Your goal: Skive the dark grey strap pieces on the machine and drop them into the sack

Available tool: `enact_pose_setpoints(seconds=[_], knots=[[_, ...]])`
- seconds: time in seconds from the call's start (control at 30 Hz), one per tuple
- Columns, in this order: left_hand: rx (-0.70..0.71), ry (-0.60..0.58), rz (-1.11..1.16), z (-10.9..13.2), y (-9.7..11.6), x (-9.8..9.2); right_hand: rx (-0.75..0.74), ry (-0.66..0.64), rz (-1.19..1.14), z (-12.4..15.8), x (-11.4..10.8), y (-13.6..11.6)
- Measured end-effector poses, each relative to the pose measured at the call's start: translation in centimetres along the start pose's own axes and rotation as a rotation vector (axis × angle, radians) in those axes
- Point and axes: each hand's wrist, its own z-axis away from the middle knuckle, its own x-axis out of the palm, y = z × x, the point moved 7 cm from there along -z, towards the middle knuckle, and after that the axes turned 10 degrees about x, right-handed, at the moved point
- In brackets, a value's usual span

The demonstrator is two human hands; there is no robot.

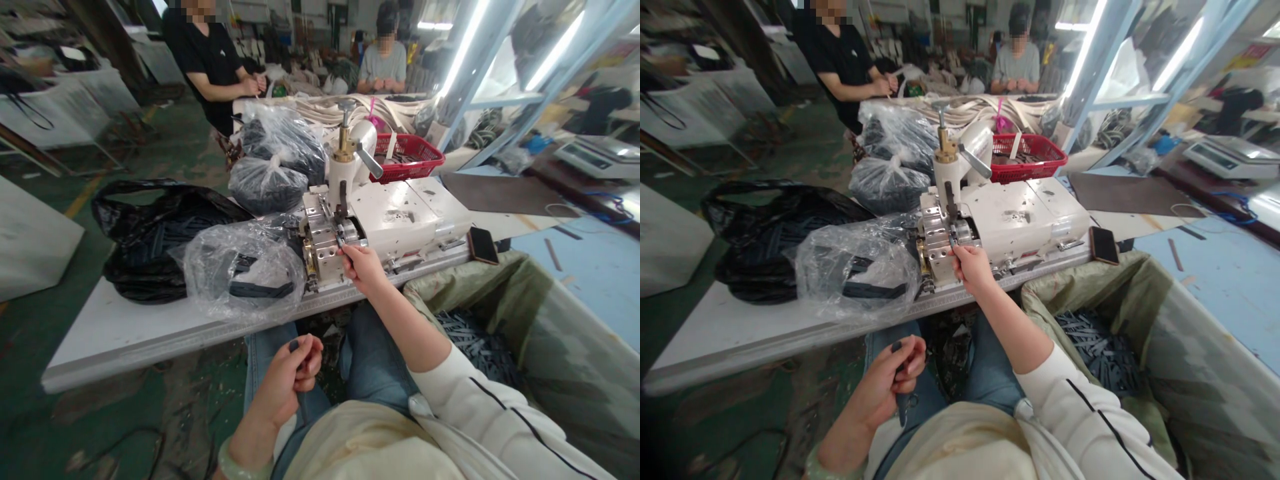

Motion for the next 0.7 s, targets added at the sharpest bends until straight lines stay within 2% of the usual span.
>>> enact_pose_setpoints(seconds=[0.27,0.37,0.43,0.5,0.53,0.63,0.7], knots=[[-0.022,0.008,0.017,-0.1,-0.3,0.0,-0.001,0.109,-0.086,-0.4,0.0,-0.5],[-0.023,-0.004,0.034,-0.1,-0.2,0.1,-0.100,0.198,-0.114,0.3,-1.7,-1.3],[-0.020,-0.031,0.082,0.0,0.0,0.5,-0.237,0.335,-0.084,1.7,-5.2,-2.0],[-0.019,-0.065,0.169,0.1,0.4,0.9,-0.377,0.575,0.031,4.6,-10.8,-2.4],[-0.018,-0.077,0.218,0.2,0.6,1.1,-0.422,0.736,0.132,6.5,-14.2,-2.5],[-0.012,-0.098,0.345,0.3,1.1,1.6,-0.429,1.249,0.637,13.3,-23.6,-2.9],[-0.013,-0.121,0.402,0.1,1.3,2.1,-0.442,1.423,0.835,17.1,-27.4,-3.1]])
